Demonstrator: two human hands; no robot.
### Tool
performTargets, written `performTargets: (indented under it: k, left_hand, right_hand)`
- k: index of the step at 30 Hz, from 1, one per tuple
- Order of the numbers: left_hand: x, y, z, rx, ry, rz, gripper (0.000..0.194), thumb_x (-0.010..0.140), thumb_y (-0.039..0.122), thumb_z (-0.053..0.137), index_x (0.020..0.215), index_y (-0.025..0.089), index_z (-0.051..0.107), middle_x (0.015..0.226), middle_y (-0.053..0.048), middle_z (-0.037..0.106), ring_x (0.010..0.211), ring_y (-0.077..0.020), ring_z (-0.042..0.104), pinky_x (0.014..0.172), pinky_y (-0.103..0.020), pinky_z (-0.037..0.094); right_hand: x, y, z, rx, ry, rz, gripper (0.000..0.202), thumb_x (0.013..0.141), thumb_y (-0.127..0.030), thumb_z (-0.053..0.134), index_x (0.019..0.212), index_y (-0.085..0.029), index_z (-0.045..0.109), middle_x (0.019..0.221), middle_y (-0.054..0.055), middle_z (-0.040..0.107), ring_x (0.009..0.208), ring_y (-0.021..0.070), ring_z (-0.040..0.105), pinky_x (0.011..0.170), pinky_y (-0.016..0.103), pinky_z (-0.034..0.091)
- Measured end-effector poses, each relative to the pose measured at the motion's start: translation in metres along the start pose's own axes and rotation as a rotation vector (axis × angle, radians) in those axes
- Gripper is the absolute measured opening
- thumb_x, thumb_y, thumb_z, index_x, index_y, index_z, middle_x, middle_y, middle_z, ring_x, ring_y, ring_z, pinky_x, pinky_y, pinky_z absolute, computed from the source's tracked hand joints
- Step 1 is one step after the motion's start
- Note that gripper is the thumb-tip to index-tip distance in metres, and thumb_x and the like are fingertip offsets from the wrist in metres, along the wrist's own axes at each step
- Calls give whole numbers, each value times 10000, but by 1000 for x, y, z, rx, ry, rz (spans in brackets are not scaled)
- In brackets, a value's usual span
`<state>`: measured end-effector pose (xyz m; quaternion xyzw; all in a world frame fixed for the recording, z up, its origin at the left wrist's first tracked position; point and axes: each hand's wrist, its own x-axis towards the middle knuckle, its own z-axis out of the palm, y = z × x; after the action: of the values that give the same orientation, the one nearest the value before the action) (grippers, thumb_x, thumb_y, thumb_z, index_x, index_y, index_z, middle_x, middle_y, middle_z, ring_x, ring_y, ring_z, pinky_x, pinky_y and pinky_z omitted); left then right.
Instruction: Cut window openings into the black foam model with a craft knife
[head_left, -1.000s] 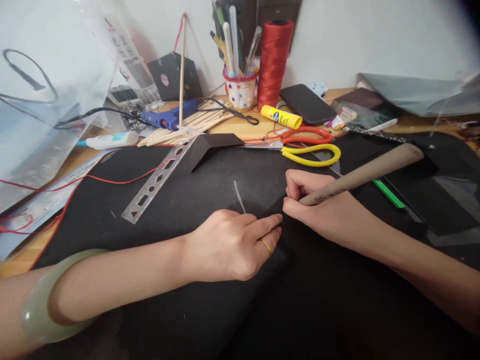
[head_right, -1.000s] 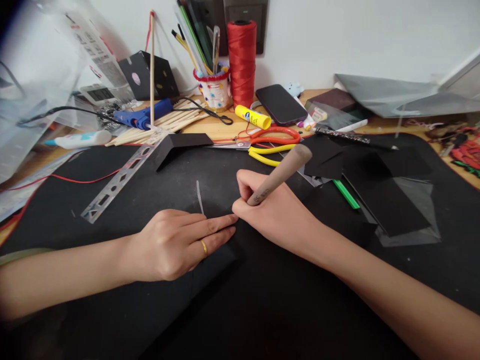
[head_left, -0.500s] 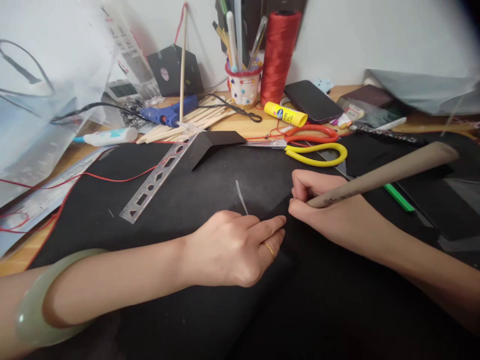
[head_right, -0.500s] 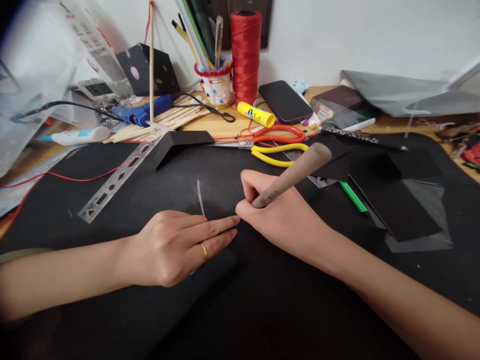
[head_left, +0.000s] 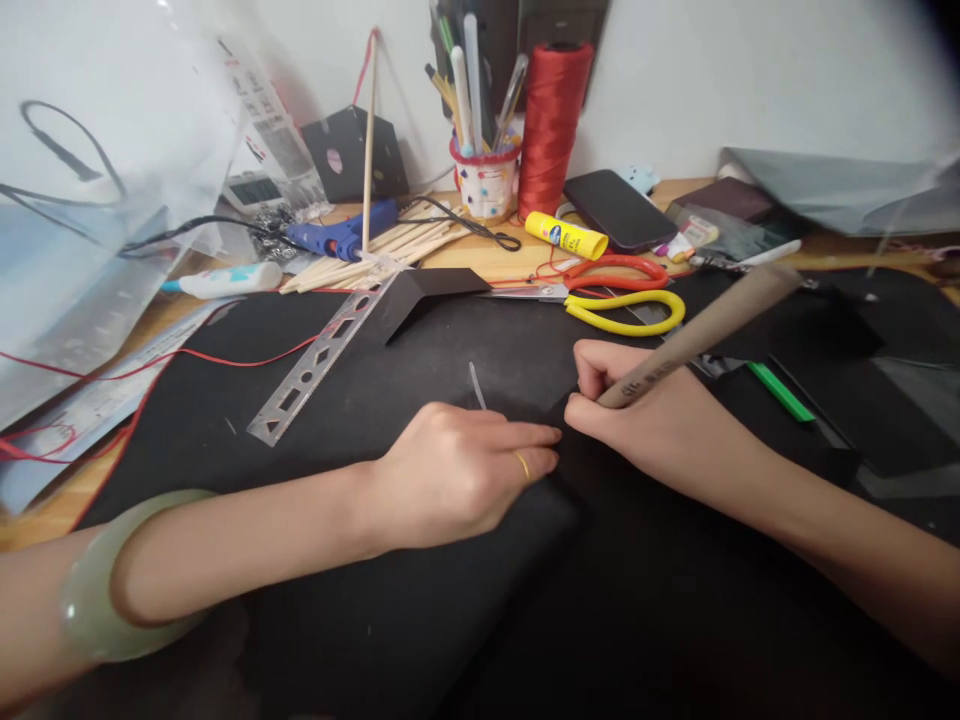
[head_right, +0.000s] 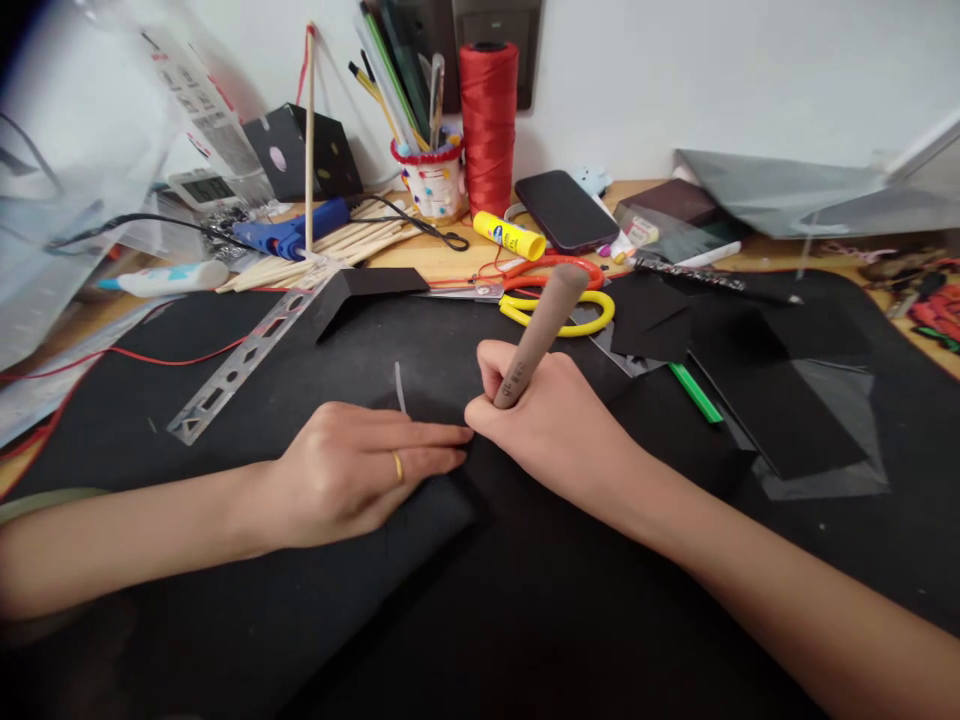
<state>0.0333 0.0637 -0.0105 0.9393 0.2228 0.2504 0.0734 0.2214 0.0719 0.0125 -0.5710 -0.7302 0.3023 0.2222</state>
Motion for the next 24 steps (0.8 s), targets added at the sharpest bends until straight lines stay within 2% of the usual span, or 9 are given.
performTargets:
  k: [2,4,6,9,14,19,21,24]
  left_hand:
    - [6,-1,-5,-144,-4,-207,264,800,65,414,905,168,633,942,10,664,800,-96,619,694,-191,485]
    - [15,-2,-11,-220,-45,-408,278,763,53,441,916,190,629,864,33,657,761,-83,606,676,-172,465]
    - [25,-2,-17,-269,-129,-529,232,754,115,492,914,213,629,789,50,645,670,-85,588,586,-169,443]
    - [40,-6,-24,-316,-284,-627,146,727,230,562,850,220,640,715,52,644,616,-104,581,528,-183,420]
    - [52,-10,-25,-320,-390,-640,98,666,215,589,733,174,648,635,12,646,585,-136,596,483,-199,412]
    - [46,-3,-21,-428,-529,-550,144,729,197,524,715,168,665,584,25,648,512,-101,599,460,-163,449]
    - [42,0,-24,-393,-511,-502,157,744,185,515,767,170,670,642,17,658,573,-107,613,522,-174,474]
    - [34,2,-32,-280,-430,-412,187,724,158,550,876,182,657,919,-19,645,831,-152,601,738,-247,483]
  right_hand:
    - [1,-1,0,-12,0,4,228,646,-162,508,552,-189,301,481,-60,286,477,77,269,417,237,198]
    - [2,-2,0,-27,7,2,224,643,-179,513,545,-189,313,481,-60,302,479,78,284,428,234,205]
    - [4,-4,0,-56,24,0,220,645,-204,515,541,-189,322,485,-59,324,484,81,299,444,235,214]
    - [4,-8,-1,-114,28,5,202,650,-242,511,548,-195,343,505,-53,364,500,92,327,468,237,229]
    - [1,-15,-4,-109,-36,24,149,667,-244,480,577,-200,369,532,-41,401,513,101,372,485,237,253]
    - [-3,-16,-6,-59,-28,45,166,677,-262,489,572,-198,378,546,-36,425,530,106,393,512,237,287]
    - [-4,-12,-5,-50,1,39,176,677,-268,495,572,-199,371,550,-39,428,539,107,396,521,237,295]
    - [-5,-5,-1,-40,57,27,191,683,-280,503,573,-198,370,548,-44,428,548,107,404,526,237,298]
